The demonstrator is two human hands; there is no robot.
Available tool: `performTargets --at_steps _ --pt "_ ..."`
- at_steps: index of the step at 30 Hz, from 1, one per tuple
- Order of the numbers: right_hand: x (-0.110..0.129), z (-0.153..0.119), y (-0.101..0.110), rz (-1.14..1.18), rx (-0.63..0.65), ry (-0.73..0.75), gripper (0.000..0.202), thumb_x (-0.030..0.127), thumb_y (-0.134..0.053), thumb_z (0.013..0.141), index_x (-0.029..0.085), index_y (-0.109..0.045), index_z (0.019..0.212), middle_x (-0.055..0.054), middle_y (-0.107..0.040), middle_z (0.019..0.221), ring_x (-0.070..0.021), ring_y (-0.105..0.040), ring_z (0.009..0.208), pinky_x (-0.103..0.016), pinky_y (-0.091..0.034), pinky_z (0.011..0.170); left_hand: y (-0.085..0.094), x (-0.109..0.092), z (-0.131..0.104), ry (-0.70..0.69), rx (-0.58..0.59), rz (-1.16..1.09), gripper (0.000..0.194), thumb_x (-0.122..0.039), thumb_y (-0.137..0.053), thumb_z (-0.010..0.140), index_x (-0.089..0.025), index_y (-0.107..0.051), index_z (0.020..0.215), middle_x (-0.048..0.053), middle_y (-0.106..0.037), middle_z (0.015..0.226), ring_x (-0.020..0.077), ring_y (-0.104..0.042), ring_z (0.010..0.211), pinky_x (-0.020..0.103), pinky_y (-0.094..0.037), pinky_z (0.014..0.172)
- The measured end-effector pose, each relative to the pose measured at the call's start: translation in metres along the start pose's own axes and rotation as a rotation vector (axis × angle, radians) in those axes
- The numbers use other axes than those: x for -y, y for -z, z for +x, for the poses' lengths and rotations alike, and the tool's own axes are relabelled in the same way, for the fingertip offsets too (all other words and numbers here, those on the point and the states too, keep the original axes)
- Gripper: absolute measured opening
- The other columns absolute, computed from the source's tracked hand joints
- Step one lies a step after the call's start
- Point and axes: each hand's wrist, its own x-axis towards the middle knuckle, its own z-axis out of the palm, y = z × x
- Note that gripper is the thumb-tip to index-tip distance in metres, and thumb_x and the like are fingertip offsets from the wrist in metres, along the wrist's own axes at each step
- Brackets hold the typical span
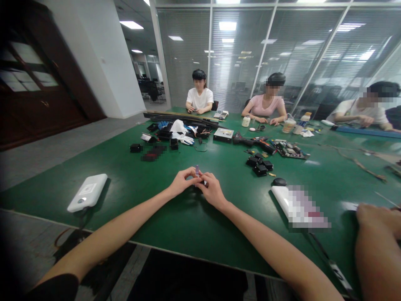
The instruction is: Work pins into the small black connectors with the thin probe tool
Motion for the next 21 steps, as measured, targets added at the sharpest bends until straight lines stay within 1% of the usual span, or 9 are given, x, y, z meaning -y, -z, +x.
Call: performTargets --at_steps 2,5,8,11,13,16,19,21 --pt "0.0001 -0.0002 0.0002 0.009 0.015 0.004 0.010 0.031 -0.066 0.095 0.023 -0.072 0.094 -0.007 -0.065 0.100 -0.0230 -0.058 0.094 -0.034 -0.050 0.077 0.0021 -0.0028 -0.0004 -0.041 0.037 0.019 0.024 -0.041 -0.075 0.086 -0.017 -0.071 0.085 0.008 -0.070 0.105 0.0213 -0.065 0.101 0.037 -0.049 0.095" --pt "0.0008 -0.0002 0.0005 0.004 0.030 0.015 0.015 0.032 -0.064 0.097 0.026 -0.075 0.104 -0.007 -0.065 0.102 -0.0235 -0.058 0.096 -0.035 -0.051 0.080 0.0064 -0.0059 -0.0007 -0.073 0.078 0.031 0.023 -0.039 -0.068 0.091 -0.017 -0.076 0.092 0.010 -0.070 0.108 0.0242 -0.063 0.107 0.040 -0.047 0.101" --pt "0.0015 -0.0004 0.0008 -0.009 0.032 0.023 0.020 0.035 -0.062 0.098 0.027 -0.075 0.112 -0.007 -0.064 0.100 -0.0235 -0.058 0.096 -0.036 -0.051 0.082 0.0094 -0.0057 -0.0006 -0.086 0.094 0.017 0.024 -0.038 -0.066 0.092 -0.018 -0.078 0.097 0.010 -0.070 0.112 0.0260 -0.063 0.111 0.042 -0.046 0.104" --pt "0.0021 -0.0010 0.0012 -0.018 0.028 0.029 0.021 0.035 -0.060 0.099 0.027 -0.076 0.110 -0.007 -0.064 0.101 -0.0236 -0.058 0.098 -0.037 -0.051 0.085 0.0099 -0.0037 -0.0001 -0.094 0.092 0.015 0.022 -0.037 -0.067 0.091 -0.020 -0.079 0.097 0.010 -0.070 0.112 0.0256 -0.063 0.111 0.041 -0.045 0.104" --pt "0.0028 -0.0014 0.0016 -0.022 0.031 0.033 0.020 0.034 -0.059 0.100 0.027 -0.077 0.107 -0.008 -0.064 0.104 -0.0239 -0.058 0.100 -0.038 -0.052 0.087 0.0092 -0.0026 0.0002 -0.088 0.069 0.023 0.022 -0.038 -0.069 0.090 -0.020 -0.079 0.094 0.009 -0.071 0.109 0.0248 -0.064 0.108 0.041 -0.046 0.103" --pt "0.0045 -0.0017 0.0021 -0.033 0.032 0.034 0.019 0.034 -0.059 0.099 0.026 -0.077 0.102 -0.008 -0.065 0.106 -0.0245 -0.058 0.103 -0.039 -0.052 0.087 0.0074 -0.0020 0.0007 -0.061 0.022 0.031 0.023 -0.041 -0.073 0.087 -0.018 -0.077 0.085 0.009 -0.071 0.104 0.0238 -0.065 0.104 0.040 -0.048 0.099" --pt "0.0061 -0.0017 0.0023 -0.039 0.022 0.013 0.015 0.034 -0.064 0.097 0.025 -0.075 0.101 -0.007 -0.066 0.104 -0.0236 -0.059 0.098 -0.036 -0.052 0.082 0.0050 -0.0020 0.0008 -0.033 -0.014 0.013 0.029 -0.043 -0.077 0.083 -0.017 -0.068 0.073 0.008 -0.070 0.098 0.0221 -0.066 0.098 0.038 -0.048 0.096" --pt "0.0061 -0.0015 0.0024 -0.039 0.016 -0.006 0.013 0.035 -0.068 0.094 0.024 -0.072 0.099 -0.007 -0.066 0.100 -0.0223 -0.058 0.092 -0.033 -0.051 0.077 0.0030 -0.0015 0.0007 -0.020 -0.025 -0.007 0.034 -0.043 -0.080 0.080 -0.017 -0.061 0.069 0.007 -0.070 0.095 0.0208 -0.065 0.096 0.037 -0.048 0.094"
